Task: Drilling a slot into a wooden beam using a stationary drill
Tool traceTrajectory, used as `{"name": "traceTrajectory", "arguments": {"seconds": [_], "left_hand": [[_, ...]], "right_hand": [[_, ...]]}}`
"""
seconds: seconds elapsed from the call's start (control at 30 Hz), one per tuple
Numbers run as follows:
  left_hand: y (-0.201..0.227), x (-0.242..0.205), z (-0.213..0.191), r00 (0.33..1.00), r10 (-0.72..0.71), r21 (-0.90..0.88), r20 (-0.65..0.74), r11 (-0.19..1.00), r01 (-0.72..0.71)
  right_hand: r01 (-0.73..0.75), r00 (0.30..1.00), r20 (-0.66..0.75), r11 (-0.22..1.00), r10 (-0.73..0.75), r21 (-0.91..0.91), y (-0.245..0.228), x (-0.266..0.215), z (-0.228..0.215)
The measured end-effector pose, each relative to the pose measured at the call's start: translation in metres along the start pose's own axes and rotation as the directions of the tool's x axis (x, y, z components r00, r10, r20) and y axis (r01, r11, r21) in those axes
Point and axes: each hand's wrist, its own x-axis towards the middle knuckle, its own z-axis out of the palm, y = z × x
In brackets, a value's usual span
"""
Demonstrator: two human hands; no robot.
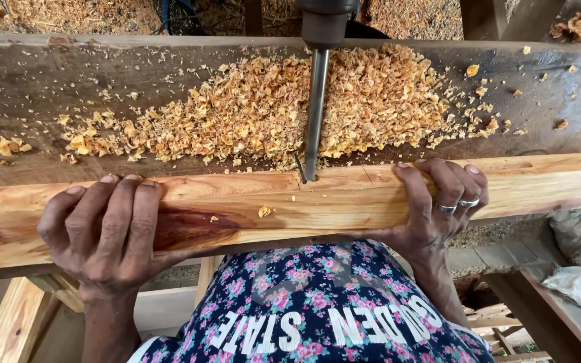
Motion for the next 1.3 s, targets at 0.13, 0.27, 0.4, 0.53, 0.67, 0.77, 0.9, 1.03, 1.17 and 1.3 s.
{"name": "traceTrajectory", "arguments": {"seconds": [0.13, 0.27, 0.4, 0.53, 0.67, 0.77, 0.9, 1.03, 1.17, 1.3], "left_hand": [[0.0, -0.001, 0.001, 1.0, -0.008, 0.008, -0.002, 1.0, 0.008], [-0.001, 0.004, 0.003, 0.999, -0.012, 0.024, -0.041, 1.0, 0.013], [-0.002, 0.009, 0.003, 0.998, 0.0, 0.038, -0.058, 0.999, 0.002], [-0.002, 0.009, 0.003, 0.999, -0.014, 0.032, -0.042, 0.999, 0.016], [-0.004, 0.007, 0.003, 0.999, -0.018, 0.024, -0.03, 1.0, 0.019], [-0.004, 0.016, 0.002, 0.999, -0.006, 0.04, -0.051, 0.999, 0.008], [-0.005, 0.019, 0.003, 0.999, -0.011, 0.05, -0.045, 0.999, 0.013], [-0.007, 0.021, 0.004, 0.998, -0.01, 0.05, -0.058, 0.999, 0.013], [-0.008, 0.024, 0.006, 0.997, -0.005, 0.057, -0.079, 0.998, 0.01], [-0.01, 0.027, 0.006, 0.998, -0.009, 0.061, -0.064, 0.998, 0.013]], "right_hand": [[-0.014, 1.0, 0.014, 1.0, 0.015, -0.025, 0.001, 0.0, 0.001], [-0.014, 1.0, 0.015, 1.0, 0.015, -0.018, 0.0, 0.002, 0.0], [-0.005, 0.999, 0.036, 1.0, 0.006, -0.025, 0.006, 0.0, 0.001], [0.015, 1.0, 0.015, 1.0, -0.015, 0.001, 0.006, 0.005, 0.001], [0.012, 1.0, 0.024, 1.0, -0.012, -0.02, 0.006, 0.007, 0.0], [0.033, 0.999, 0.023, 0.999, -0.033, -0.001, 0.009, 0.01, 0.0], [0.015, 1.0, 0.014, 0.999, -0.014, -0.029, 0.009, 0.015, -0.001], [0.042, 0.999, 0.012, 0.999, -0.042, -0.022, 0.012, 0.018, 0.0], [0.046, 0.999, -0.008, 0.999, -0.046, -0.023, 0.012, 0.022, 0.001], [0.058, 0.998, -0.012, 0.998, -0.058, -0.034, 0.012, 0.027, 0.002]]}}
